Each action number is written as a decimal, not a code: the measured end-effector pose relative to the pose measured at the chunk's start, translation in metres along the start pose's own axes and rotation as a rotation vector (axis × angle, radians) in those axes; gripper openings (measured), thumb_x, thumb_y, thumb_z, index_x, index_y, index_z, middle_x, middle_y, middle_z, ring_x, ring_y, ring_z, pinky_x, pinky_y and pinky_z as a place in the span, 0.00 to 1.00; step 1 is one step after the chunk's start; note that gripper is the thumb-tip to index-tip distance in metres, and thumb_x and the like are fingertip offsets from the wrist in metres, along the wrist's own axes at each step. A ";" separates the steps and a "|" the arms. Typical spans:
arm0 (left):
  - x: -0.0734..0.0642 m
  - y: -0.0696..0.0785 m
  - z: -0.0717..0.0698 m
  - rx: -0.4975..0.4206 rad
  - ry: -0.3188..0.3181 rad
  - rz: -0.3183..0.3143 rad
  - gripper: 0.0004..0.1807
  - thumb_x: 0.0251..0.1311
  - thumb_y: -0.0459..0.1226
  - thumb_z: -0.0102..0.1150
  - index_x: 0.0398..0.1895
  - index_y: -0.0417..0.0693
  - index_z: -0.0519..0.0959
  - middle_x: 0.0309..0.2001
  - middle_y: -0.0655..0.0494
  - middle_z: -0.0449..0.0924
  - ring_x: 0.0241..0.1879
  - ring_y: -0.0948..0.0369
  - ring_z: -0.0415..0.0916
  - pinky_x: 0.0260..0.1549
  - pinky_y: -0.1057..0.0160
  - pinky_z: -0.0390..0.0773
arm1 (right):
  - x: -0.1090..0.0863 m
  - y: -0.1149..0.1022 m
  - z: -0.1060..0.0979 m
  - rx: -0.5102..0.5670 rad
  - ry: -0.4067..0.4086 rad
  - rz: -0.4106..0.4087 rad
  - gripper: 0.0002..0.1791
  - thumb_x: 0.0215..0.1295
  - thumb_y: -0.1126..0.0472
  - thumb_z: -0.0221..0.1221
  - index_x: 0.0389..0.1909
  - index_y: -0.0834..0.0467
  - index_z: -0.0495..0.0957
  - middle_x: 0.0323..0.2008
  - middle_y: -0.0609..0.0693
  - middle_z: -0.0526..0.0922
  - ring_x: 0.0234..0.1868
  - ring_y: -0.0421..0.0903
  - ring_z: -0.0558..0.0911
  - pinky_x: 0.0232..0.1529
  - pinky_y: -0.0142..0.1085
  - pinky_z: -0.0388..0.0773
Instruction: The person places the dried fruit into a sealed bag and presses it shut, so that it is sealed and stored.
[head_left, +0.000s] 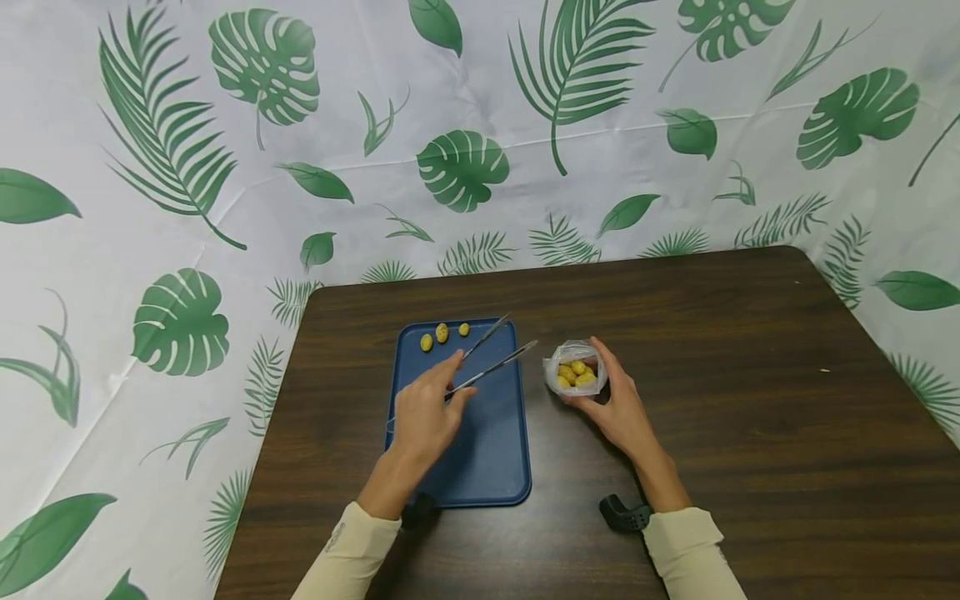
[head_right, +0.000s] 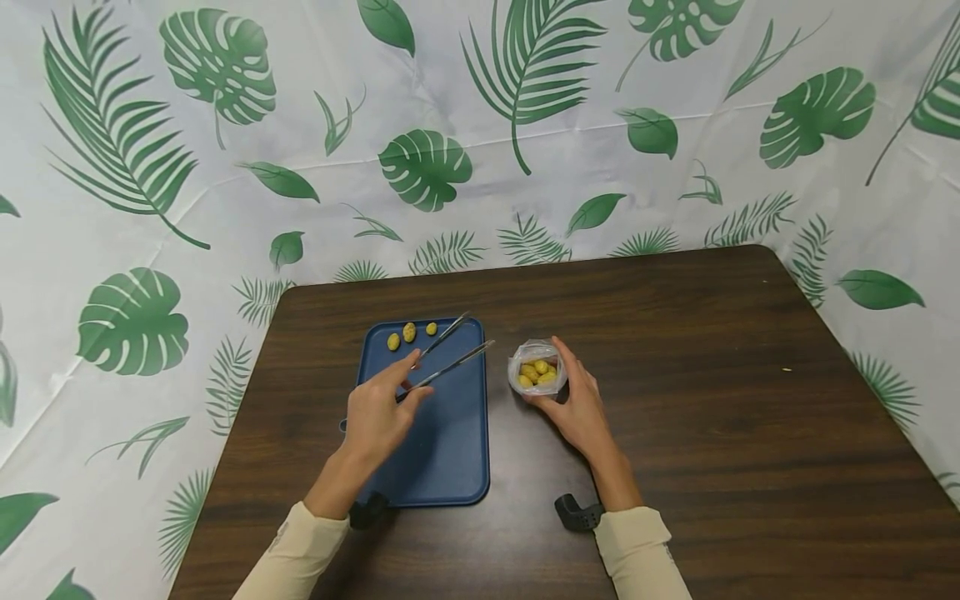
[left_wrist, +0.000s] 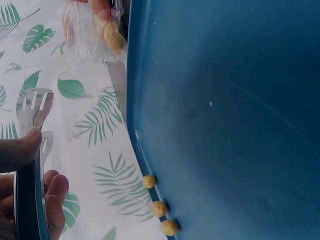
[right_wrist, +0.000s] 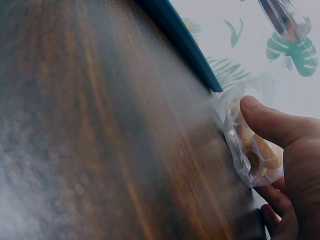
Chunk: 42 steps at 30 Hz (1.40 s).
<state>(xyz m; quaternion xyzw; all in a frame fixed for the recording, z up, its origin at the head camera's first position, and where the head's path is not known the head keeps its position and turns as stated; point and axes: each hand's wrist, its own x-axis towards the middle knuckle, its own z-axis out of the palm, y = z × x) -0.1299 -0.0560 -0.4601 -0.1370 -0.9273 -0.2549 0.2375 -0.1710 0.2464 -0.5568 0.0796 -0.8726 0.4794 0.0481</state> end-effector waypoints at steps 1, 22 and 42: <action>0.000 -0.001 0.000 0.006 0.002 -0.003 0.30 0.54 0.38 0.78 0.61 0.41 0.83 0.47 0.51 0.91 0.31 0.58 0.86 0.26 0.57 0.82 | 0.000 0.000 0.000 0.001 -0.004 0.002 0.56 0.58 0.56 0.76 0.82 0.45 0.53 0.77 0.62 0.65 0.75 0.67 0.64 0.70 0.72 0.56; -0.008 -0.017 -0.005 0.003 0.008 -0.094 0.30 0.54 0.36 0.78 0.62 0.43 0.82 0.48 0.49 0.91 0.31 0.56 0.88 0.26 0.53 0.82 | -0.002 0.000 0.000 -0.004 -0.005 0.012 0.57 0.57 0.55 0.76 0.83 0.43 0.52 0.78 0.61 0.63 0.76 0.67 0.63 0.70 0.73 0.55; -0.011 -0.028 -0.004 0.067 0.023 -0.210 0.28 0.56 0.37 0.76 0.62 0.41 0.82 0.46 0.47 0.91 0.30 0.54 0.87 0.26 0.50 0.82 | 0.000 0.003 0.001 -0.003 0.012 -0.025 0.56 0.57 0.58 0.76 0.82 0.46 0.53 0.75 0.63 0.66 0.75 0.66 0.66 0.70 0.71 0.56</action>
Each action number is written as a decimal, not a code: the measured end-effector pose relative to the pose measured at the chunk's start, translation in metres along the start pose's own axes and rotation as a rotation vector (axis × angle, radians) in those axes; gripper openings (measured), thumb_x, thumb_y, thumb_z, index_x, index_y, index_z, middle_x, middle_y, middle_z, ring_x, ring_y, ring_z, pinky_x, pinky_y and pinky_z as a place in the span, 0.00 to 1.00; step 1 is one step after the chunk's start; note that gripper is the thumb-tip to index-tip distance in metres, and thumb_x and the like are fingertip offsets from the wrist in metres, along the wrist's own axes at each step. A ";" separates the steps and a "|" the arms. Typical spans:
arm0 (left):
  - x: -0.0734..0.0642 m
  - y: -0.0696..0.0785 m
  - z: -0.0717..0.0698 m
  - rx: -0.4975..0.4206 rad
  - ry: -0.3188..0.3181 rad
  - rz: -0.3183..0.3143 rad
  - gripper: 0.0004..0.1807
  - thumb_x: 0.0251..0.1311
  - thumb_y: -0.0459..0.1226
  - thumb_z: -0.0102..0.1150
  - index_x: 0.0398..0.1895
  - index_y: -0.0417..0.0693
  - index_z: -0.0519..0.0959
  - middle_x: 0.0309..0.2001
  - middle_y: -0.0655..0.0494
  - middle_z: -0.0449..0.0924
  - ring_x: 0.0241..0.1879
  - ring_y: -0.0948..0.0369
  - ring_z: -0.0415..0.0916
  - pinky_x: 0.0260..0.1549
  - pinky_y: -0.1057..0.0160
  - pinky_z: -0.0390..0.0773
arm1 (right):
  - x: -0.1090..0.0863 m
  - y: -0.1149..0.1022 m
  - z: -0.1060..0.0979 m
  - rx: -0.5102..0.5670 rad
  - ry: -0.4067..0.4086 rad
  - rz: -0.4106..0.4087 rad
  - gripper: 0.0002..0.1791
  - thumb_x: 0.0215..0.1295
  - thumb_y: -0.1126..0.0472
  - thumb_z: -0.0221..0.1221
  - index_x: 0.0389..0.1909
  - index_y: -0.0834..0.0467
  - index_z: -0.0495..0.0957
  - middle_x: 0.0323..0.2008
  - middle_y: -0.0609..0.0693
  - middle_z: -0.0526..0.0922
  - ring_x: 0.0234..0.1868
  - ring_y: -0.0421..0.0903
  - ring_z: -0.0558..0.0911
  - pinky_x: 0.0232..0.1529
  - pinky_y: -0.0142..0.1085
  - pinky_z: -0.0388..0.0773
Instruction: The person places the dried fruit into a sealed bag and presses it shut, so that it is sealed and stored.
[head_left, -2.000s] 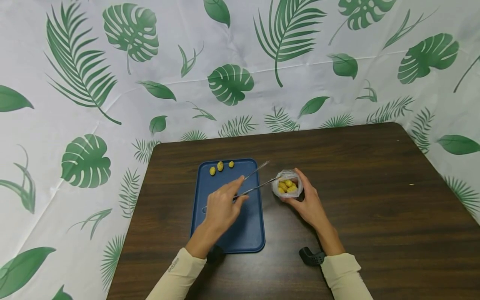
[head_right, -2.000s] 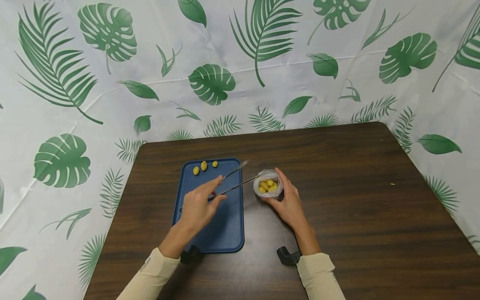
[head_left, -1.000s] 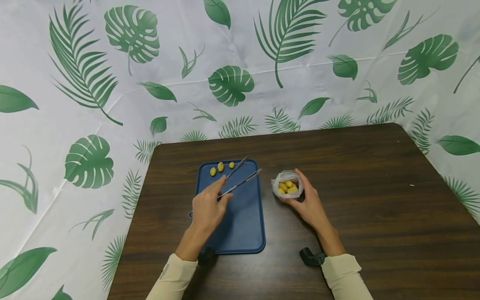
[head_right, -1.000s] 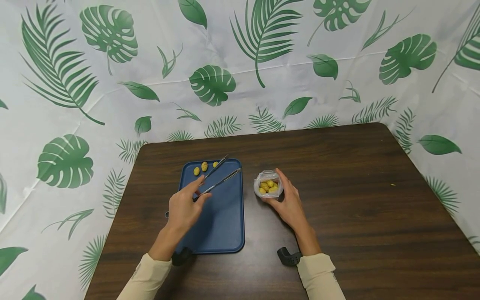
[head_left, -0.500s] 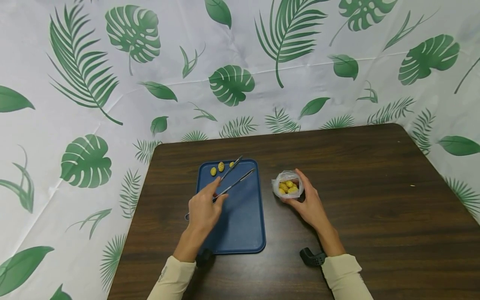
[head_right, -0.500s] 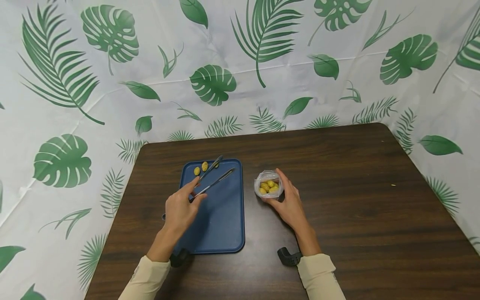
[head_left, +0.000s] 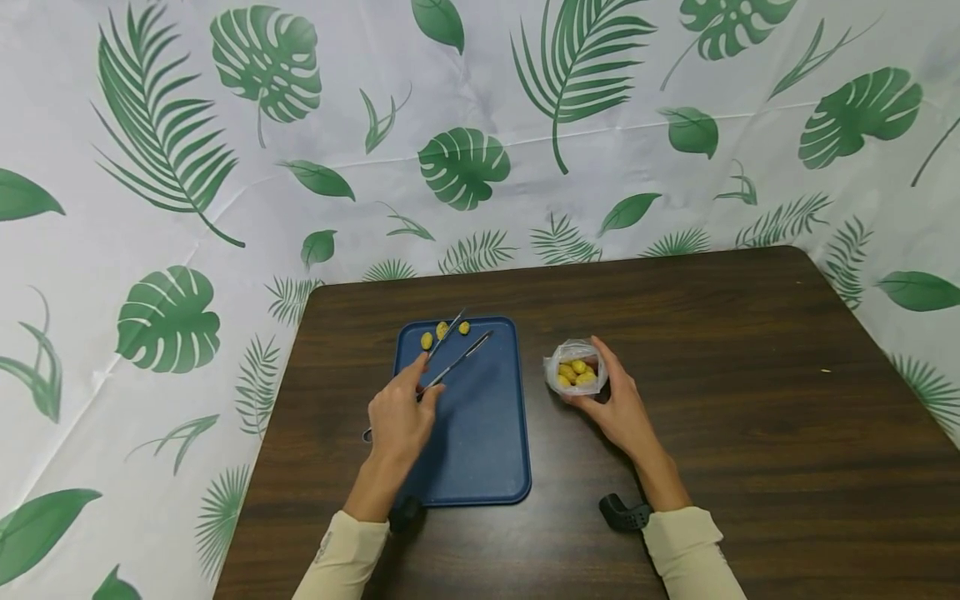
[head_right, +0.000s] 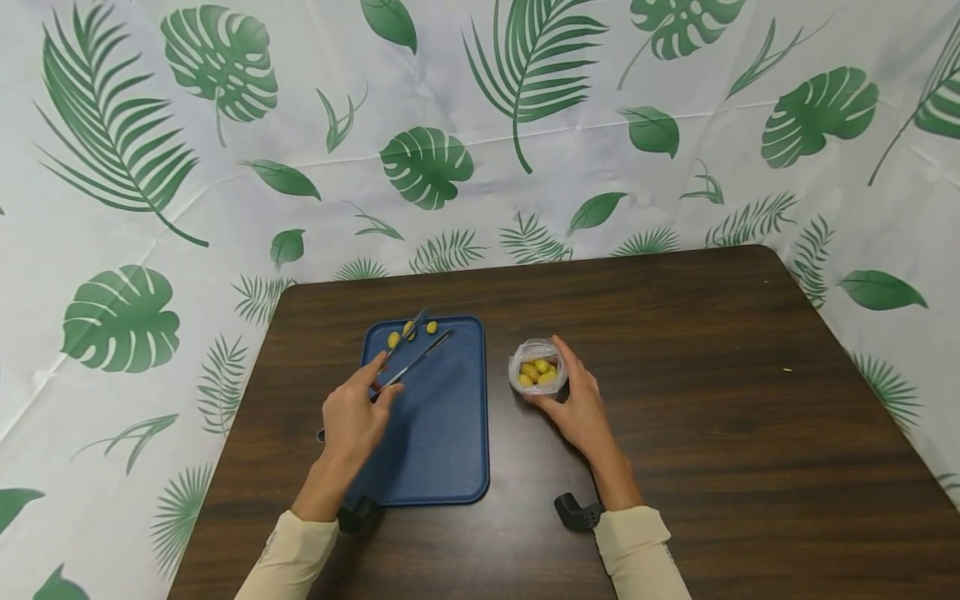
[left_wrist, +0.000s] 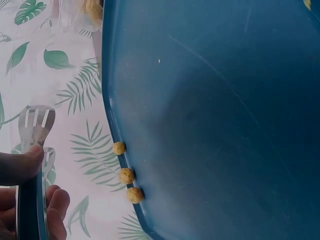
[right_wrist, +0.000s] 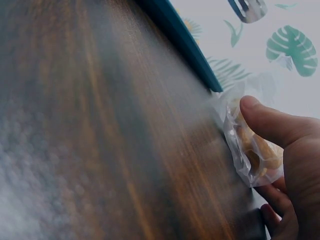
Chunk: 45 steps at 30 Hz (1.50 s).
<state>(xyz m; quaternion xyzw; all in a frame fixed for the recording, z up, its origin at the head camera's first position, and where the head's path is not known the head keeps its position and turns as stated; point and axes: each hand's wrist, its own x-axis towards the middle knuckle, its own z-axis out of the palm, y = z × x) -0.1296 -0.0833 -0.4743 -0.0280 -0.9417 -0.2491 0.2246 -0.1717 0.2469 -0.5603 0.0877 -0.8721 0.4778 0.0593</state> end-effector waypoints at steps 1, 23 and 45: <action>0.000 -0.001 0.000 0.000 0.003 -0.006 0.28 0.57 0.37 0.76 0.62 0.41 0.82 0.46 0.47 0.91 0.30 0.54 0.87 0.26 0.50 0.82 | 0.000 0.000 0.000 0.002 -0.002 0.002 0.56 0.57 0.58 0.76 0.82 0.45 0.53 0.76 0.63 0.66 0.75 0.66 0.65 0.71 0.71 0.56; 0.002 -0.018 -0.001 0.042 -0.020 -0.149 0.29 0.58 0.38 0.75 0.63 0.40 0.81 0.48 0.45 0.90 0.33 0.51 0.89 0.28 0.47 0.82 | 0.000 0.000 0.000 0.003 0.003 -0.011 0.57 0.57 0.58 0.77 0.82 0.46 0.53 0.76 0.64 0.65 0.75 0.67 0.65 0.70 0.72 0.56; 0.007 -0.041 0.002 0.100 -0.058 -0.227 0.27 0.62 0.40 0.71 0.64 0.41 0.81 0.51 0.41 0.88 0.40 0.36 0.87 0.34 0.36 0.81 | 0.001 0.001 -0.001 0.012 0.013 -0.046 0.57 0.55 0.60 0.77 0.82 0.48 0.55 0.74 0.63 0.69 0.73 0.65 0.68 0.70 0.70 0.59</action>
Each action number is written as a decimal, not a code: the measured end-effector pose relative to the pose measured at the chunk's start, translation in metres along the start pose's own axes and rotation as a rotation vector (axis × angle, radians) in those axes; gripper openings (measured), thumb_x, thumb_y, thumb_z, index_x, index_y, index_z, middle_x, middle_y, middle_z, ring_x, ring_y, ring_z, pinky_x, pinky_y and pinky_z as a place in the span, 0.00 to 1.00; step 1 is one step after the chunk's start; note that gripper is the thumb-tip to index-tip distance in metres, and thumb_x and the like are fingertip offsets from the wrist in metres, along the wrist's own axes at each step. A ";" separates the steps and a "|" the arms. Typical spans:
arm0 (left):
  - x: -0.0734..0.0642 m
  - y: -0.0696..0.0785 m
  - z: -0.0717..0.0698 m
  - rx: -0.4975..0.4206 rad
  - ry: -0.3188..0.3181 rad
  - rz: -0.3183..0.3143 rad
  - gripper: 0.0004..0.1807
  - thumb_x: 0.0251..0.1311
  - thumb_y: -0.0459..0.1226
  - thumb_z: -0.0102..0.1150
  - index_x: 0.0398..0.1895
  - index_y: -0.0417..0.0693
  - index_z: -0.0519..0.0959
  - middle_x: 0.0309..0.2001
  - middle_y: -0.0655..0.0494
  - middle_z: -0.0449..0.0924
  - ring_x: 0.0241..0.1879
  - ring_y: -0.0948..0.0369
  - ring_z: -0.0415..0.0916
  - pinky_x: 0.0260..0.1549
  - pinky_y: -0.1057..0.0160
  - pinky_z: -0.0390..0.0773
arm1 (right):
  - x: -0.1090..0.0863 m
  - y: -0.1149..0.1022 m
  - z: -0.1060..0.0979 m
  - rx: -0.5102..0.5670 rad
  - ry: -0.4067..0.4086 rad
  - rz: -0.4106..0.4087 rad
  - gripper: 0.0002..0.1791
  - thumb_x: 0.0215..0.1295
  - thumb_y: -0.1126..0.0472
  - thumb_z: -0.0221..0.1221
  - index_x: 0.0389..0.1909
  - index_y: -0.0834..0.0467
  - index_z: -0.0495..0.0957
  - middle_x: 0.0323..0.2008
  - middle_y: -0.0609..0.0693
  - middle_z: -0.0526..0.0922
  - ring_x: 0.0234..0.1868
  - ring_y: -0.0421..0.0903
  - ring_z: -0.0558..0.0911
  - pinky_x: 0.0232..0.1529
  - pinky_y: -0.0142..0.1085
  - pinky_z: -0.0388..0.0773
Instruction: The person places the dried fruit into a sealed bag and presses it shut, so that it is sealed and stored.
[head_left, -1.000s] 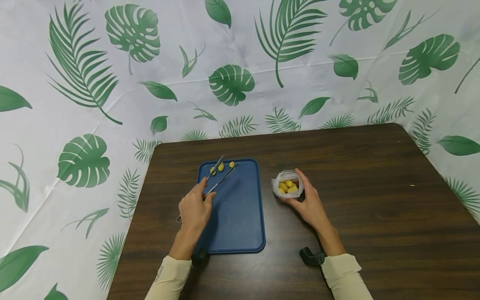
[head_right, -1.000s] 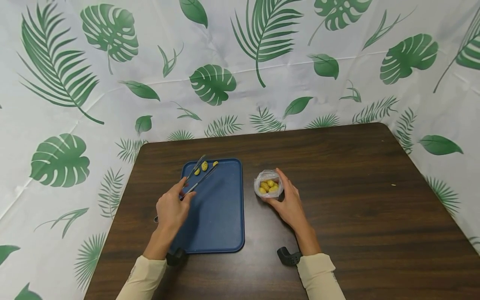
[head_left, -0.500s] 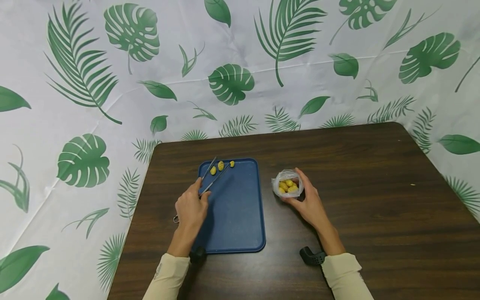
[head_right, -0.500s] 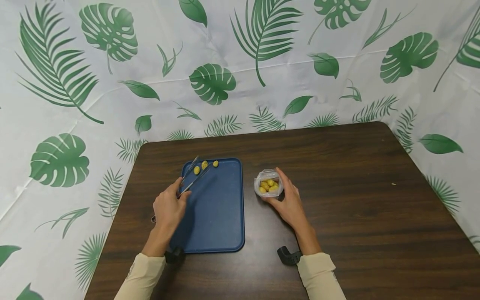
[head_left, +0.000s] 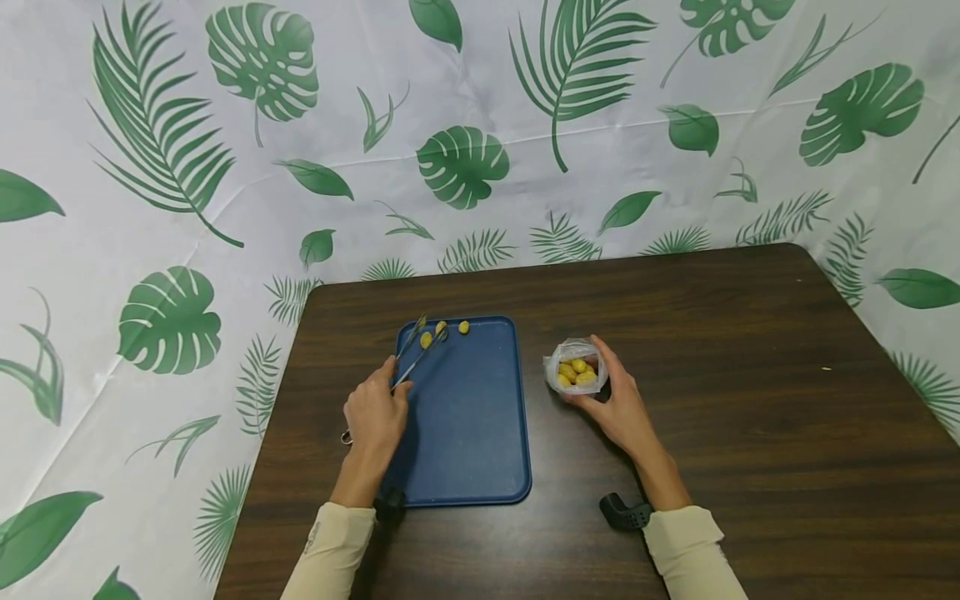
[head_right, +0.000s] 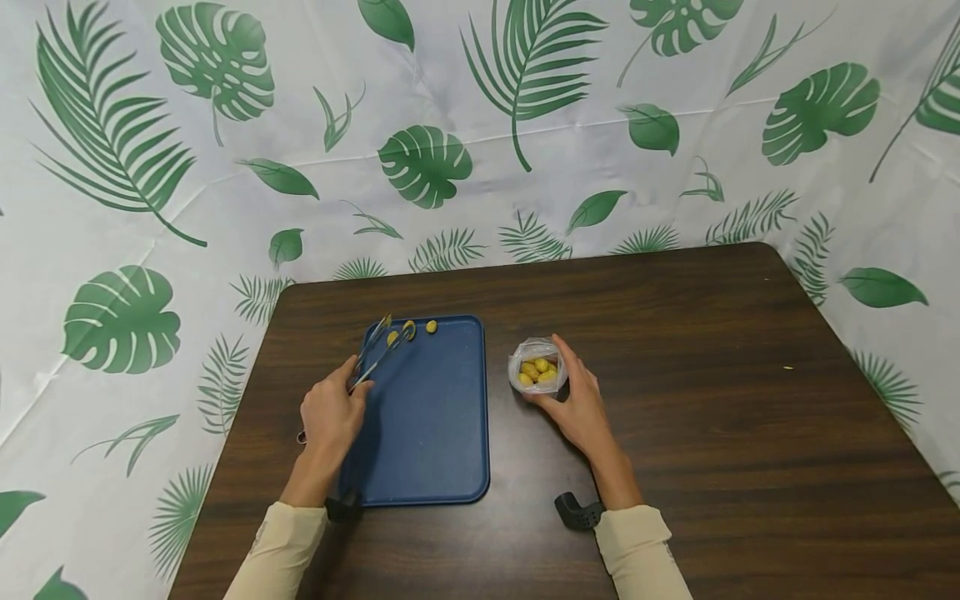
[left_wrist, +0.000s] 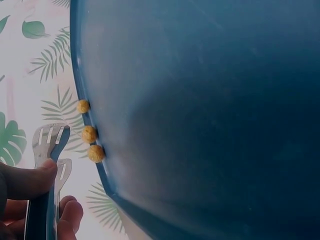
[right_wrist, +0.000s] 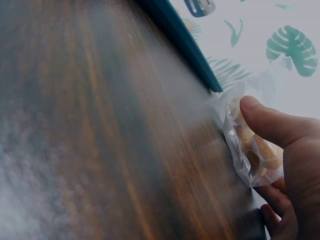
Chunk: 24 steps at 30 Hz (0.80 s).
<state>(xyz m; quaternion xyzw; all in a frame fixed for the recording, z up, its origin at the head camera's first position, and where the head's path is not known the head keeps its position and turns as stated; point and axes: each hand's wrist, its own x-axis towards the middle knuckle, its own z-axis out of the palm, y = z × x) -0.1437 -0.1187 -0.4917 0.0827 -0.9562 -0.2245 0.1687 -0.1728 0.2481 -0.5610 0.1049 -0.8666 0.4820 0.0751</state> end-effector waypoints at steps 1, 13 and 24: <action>0.000 -0.001 0.000 0.002 -0.004 -0.007 0.27 0.62 0.40 0.71 0.64 0.42 0.81 0.51 0.40 0.88 0.40 0.36 0.87 0.34 0.36 0.81 | 0.000 0.000 0.000 -0.003 -0.002 0.008 0.57 0.55 0.59 0.77 0.82 0.47 0.54 0.74 0.63 0.68 0.73 0.65 0.68 0.70 0.70 0.58; 0.004 -0.007 0.003 0.024 -0.031 -0.061 0.26 0.63 0.39 0.69 0.64 0.42 0.81 0.52 0.37 0.87 0.43 0.34 0.86 0.39 0.34 0.81 | 0.000 -0.002 -0.002 0.014 -0.013 0.009 0.58 0.56 0.58 0.77 0.82 0.44 0.53 0.73 0.63 0.69 0.73 0.65 0.69 0.69 0.70 0.61; 0.005 -0.009 0.002 0.011 -0.071 -0.086 0.23 0.66 0.39 0.66 0.63 0.45 0.82 0.51 0.35 0.87 0.41 0.34 0.86 0.38 0.35 0.81 | 0.000 -0.002 -0.001 0.013 -0.015 0.015 0.58 0.55 0.58 0.77 0.82 0.44 0.53 0.73 0.63 0.69 0.73 0.66 0.69 0.69 0.70 0.61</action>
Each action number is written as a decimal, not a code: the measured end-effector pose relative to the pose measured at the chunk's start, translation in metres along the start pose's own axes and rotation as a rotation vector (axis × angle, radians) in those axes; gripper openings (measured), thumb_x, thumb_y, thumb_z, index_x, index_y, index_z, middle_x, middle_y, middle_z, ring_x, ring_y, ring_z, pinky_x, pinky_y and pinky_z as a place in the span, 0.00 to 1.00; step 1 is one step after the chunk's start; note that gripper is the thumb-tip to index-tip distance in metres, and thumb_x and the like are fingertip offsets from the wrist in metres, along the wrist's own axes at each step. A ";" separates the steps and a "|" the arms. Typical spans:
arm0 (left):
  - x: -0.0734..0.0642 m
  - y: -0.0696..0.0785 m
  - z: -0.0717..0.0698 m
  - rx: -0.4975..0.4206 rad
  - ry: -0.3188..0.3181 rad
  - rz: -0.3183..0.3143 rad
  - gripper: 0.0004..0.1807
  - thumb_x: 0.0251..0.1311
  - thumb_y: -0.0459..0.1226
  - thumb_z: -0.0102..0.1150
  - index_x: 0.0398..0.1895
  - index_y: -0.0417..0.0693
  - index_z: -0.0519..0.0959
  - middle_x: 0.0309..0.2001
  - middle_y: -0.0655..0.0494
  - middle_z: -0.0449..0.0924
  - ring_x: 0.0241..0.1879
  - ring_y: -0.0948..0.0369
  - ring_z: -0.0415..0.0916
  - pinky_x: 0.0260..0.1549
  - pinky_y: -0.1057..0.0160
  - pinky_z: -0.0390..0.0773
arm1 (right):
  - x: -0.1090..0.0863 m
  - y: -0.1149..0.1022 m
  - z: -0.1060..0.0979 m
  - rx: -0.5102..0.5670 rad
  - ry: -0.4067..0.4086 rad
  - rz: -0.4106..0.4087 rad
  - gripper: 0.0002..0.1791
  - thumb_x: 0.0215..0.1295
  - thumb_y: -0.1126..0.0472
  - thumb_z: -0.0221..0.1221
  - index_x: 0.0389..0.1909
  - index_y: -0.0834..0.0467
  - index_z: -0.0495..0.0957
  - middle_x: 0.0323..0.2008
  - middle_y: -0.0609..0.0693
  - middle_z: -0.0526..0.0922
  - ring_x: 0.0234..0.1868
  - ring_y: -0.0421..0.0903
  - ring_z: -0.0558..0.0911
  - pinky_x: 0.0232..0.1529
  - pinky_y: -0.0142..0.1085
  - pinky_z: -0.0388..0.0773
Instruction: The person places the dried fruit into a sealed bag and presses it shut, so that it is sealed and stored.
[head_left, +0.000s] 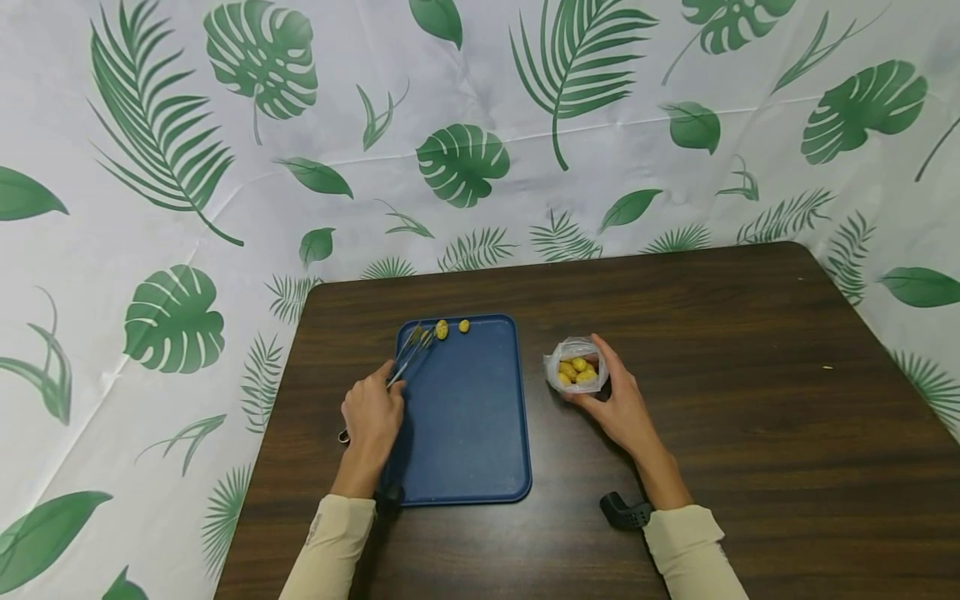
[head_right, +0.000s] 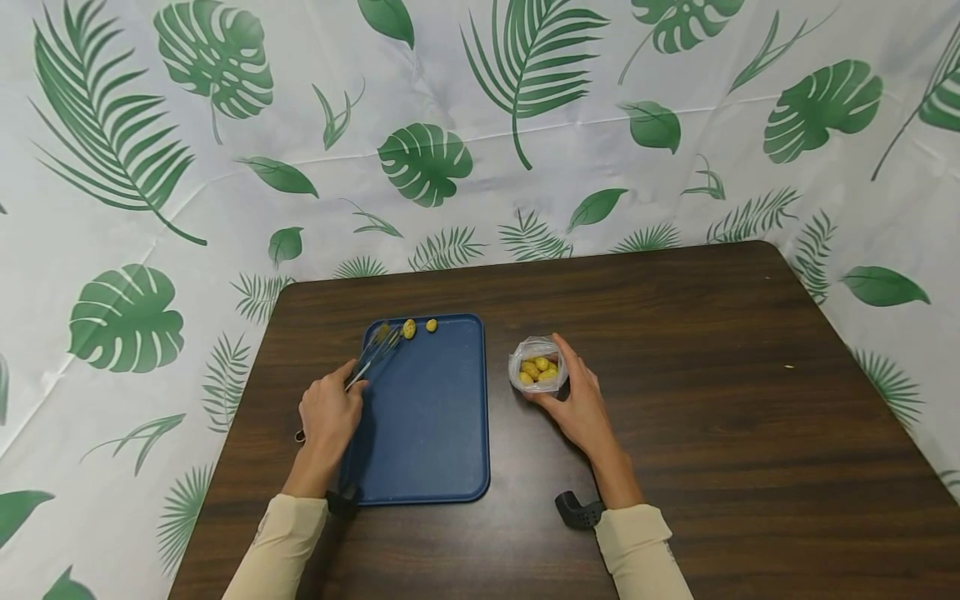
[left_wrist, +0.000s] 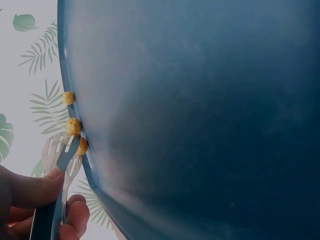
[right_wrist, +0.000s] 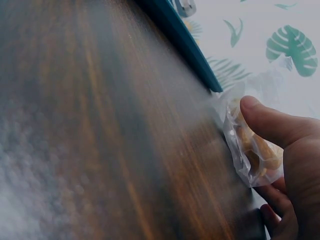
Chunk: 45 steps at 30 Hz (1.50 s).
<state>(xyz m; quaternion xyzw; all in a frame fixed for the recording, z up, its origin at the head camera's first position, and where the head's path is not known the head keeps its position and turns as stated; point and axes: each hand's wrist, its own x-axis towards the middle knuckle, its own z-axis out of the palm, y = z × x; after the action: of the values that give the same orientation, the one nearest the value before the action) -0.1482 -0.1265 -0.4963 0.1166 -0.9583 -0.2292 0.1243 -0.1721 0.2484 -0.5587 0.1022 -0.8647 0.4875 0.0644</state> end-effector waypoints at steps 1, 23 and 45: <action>0.000 0.000 0.000 0.000 -0.002 0.001 0.22 0.66 0.39 0.66 0.63 0.45 0.82 0.50 0.35 0.87 0.41 0.34 0.86 0.38 0.35 0.81 | 0.000 0.000 0.000 0.002 0.000 0.001 0.57 0.56 0.58 0.77 0.82 0.44 0.53 0.73 0.63 0.69 0.73 0.65 0.69 0.70 0.70 0.61; 0.000 -0.005 -0.010 -0.036 0.061 0.024 0.21 0.65 0.39 0.66 0.61 0.49 0.84 0.48 0.35 0.88 0.40 0.33 0.86 0.37 0.35 0.80 | -0.001 -0.002 0.000 -0.008 -0.007 0.015 0.57 0.56 0.57 0.77 0.82 0.47 0.54 0.74 0.63 0.68 0.74 0.66 0.67 0.70 0.71 0.59; -0.004 0.008 -0.030 -0.148 0.214 0.191 0.20 0.61 0.38 0.71 0.58 0.51 0.87 0.43 0.40 0.90 0.34 0.37 0.87 0.30 0.38 0.80 | -0.001 -0.001 0.000 -0.002 0.009 -0.015 0.57 0.55 0.59 0.77 0.82 0.50 0.54 0.74 0.64 0.68 0.74 0.66 0.67 0.69 0.70 0.60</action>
<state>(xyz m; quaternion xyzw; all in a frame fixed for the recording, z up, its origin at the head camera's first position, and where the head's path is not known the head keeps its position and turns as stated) -0.1371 -0.1310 -0.4671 0.0395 -0.9269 -0.2725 0.2550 -0.1714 0.2477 -0.5584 0.1063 -0.8642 0.4865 0.0720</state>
